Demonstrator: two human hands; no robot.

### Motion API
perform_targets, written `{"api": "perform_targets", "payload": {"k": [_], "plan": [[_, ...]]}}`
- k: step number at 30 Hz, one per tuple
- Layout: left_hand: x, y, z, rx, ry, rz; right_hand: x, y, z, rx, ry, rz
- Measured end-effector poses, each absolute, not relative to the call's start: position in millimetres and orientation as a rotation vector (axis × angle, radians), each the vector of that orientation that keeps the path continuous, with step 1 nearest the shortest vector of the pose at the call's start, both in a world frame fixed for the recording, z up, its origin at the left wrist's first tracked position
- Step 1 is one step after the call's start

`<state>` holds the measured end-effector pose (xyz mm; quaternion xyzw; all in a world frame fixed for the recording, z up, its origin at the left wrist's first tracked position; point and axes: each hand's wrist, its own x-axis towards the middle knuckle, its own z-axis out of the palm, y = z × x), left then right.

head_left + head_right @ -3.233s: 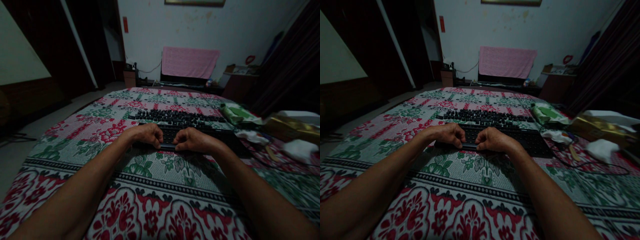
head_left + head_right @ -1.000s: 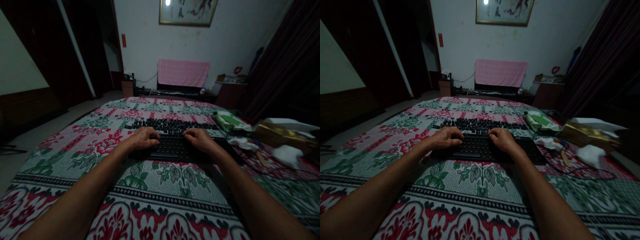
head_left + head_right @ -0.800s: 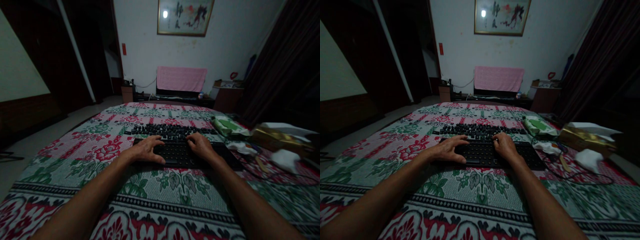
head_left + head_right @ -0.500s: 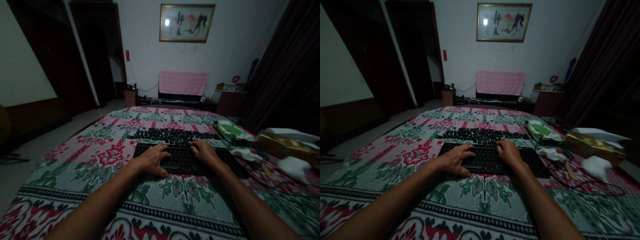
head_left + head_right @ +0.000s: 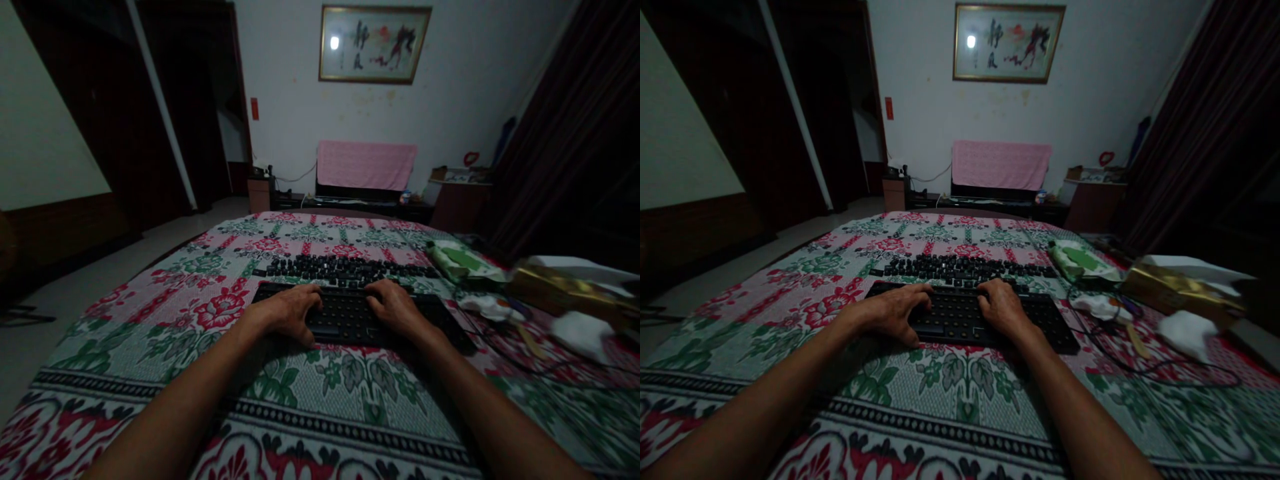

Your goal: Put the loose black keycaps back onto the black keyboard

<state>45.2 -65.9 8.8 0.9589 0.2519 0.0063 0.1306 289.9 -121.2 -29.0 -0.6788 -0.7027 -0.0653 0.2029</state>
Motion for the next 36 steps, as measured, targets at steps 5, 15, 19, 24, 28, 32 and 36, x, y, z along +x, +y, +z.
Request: {"api": "perform_targets", "payload": {"k": [5, 15, 19, 24, 28, 32, 36], "plan": [[44, -55, 15, 2.756, 0.772, -0.007, 287, -121, -29, -1.900, -1.946, -0.175], [84, -17, -7, 2.801, 1.154, 0.384, 289, -112, -21, -1.956, -1.952, -0.230], [83, -13, -16, 2.745, 1.170, 0.405, 279, -92, -12, -1.964, -1.960, -0.284], [77, -10, -16, 2.689, 1.108, 0.424, 263, -58, -10, -1.975, -2.088, -0.235], [77, -10, -14, 2.682, 1.117, 0.385, 258, -40, -14, -2.008, -2.145, -0.205], [78, -11, -13, 2.694, 1.121, 0.377, 256, -32, -15, -1.976, -2.204, -0.148], [78, -11, -14, 2.703, 1.123, 0.365, 254, -28, -16, -1.980, -2.222, -0.049]]}}
